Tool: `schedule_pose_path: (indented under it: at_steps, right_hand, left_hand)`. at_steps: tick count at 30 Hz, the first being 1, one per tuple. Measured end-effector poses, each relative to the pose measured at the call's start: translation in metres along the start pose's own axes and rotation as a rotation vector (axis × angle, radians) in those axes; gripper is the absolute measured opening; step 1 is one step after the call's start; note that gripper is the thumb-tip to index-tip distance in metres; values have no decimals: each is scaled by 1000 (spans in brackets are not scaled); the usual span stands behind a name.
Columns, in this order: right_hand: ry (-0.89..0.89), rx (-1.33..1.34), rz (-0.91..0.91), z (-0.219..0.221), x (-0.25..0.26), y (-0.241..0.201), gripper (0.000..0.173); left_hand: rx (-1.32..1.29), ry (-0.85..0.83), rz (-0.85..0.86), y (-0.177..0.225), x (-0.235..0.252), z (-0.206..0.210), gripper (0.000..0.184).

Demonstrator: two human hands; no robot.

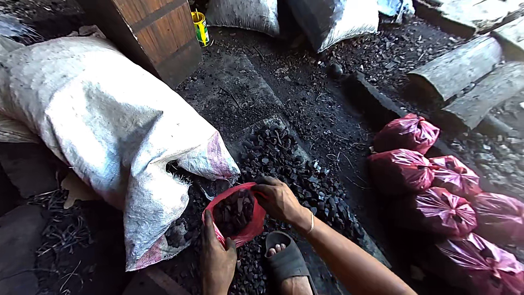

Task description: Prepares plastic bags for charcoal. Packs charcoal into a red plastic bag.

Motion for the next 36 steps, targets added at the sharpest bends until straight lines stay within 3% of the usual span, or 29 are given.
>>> schedule_pose_path:
  at_steps: [4,7,10,14,17,20,27,32,36]
  right_hand:
    - [-72,16,94,1,-7,14,31]
    - [115,154,167,-30,-40,36,27]
    - [249,114,353,-57,-90,88,23]
    - [54,-96,564,-44,-130,136,27]
    - [-180,-211,489,-4,-126,128,34]
    - [-348,-285,515,29,-118,130,53]
    - [-232,-317,442,33,-121,146,42]
    - [-270,-369,424,42,-128,147,46]
    - [-123,-329,334,31,-128,145,35]
  left_hand:
    - [12,-33,-25,-2,3,8,102]
    - [-8,-13,3,-4,2,6,101]
    - [-29,10,17,-1,1,-6,100]
    - [33,-16,24,-2,-1,-1,103]
    - [29,-31,13,0,-3,3,103]
    - [19,-17,7,4,-6,-1,102]
    - [19,-6,24,8,-11,-8,101]
    - [42,-27,5,13,-13,0,103]
    - [36,-25,11,15,-13,-2,102]
Point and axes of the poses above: each hand's wrist, its own x-axis towards the middle knuckle, its own z-axis out of the palm, y = z × x, the point moved 7 cm from there along x, towards the middle knuckle, and after that the axes turned 7 degrees about -z, right-handed, at the moved point
